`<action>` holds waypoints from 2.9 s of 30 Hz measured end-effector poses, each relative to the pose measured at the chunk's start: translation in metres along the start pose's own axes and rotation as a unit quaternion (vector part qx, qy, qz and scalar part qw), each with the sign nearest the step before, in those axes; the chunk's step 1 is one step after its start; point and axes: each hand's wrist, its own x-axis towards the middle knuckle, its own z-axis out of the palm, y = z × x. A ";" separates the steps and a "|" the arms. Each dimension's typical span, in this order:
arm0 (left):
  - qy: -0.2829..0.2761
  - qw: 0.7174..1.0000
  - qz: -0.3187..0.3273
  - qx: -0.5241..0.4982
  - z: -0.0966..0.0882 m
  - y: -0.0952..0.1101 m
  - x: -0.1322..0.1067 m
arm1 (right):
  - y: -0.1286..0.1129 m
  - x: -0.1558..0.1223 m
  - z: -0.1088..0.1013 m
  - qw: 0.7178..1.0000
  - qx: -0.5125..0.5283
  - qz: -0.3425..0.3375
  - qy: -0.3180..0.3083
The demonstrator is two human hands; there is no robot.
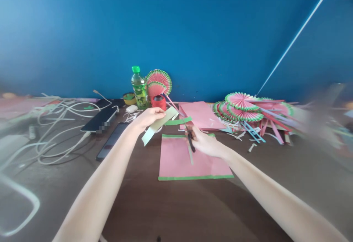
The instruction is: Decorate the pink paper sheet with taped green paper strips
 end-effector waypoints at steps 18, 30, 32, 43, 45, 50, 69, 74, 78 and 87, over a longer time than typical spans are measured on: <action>-0.062 0.991 0.044 0.106 0.003 0.012 -0.004 | 0.028 -0.020 -0.098 0.883 -0.399 0.242 0.044; -0.094 0.989 0.070 0.088 0.018 0.025 -0.012 | -0.014 0.004 0.001 0.971 0.224 0.018 0.086; -0.104 0.986 0.086 0.095 0.020 0.025 -0.011 | -0.012 0.004 0.002 0.964 0.246 0.023 0.095; 0.111 0.937 0.136 0.303 0.002 0.005 0.001 | -0.006 -0.001 -0.012 0.998 0.057 -0.017 0.013; 0.116 0.911 0.171 0.356 0.007 0.002 0.003 | -0.006 -0.003 -0.009 0.998 -0.001 -0.049 -0.024; 0.114 0.865 0.185 0.452 0.026 -0.010 0.005 | -0.005 -0.008 -0.008 0.988 -0.073 -0.054 -0.124; -0.134 0.909 0.001 0.395 0.033 -0.004 0.001 | -0.010 -0.012 -0.027 0.971 0.042 -0.040 -0.231; -0.100 0.932 0.044 0.346 0.034 0.002 -0.001 | -0.008 -0.007 -0.025 0.991 -0.033 -0.055 -0.116; -0.125 0.942 0.102 0.294 0.048 0.007 -0.005 | 0.003 -0.002 -0.023 0.988 -0.080 -0.041 -0.124; -0.249 0.904 0.080 0.339 0.072 0.008 -0.011 | 0.021 0.004 -0.030 0.985 -0.059 -0.033 -0.158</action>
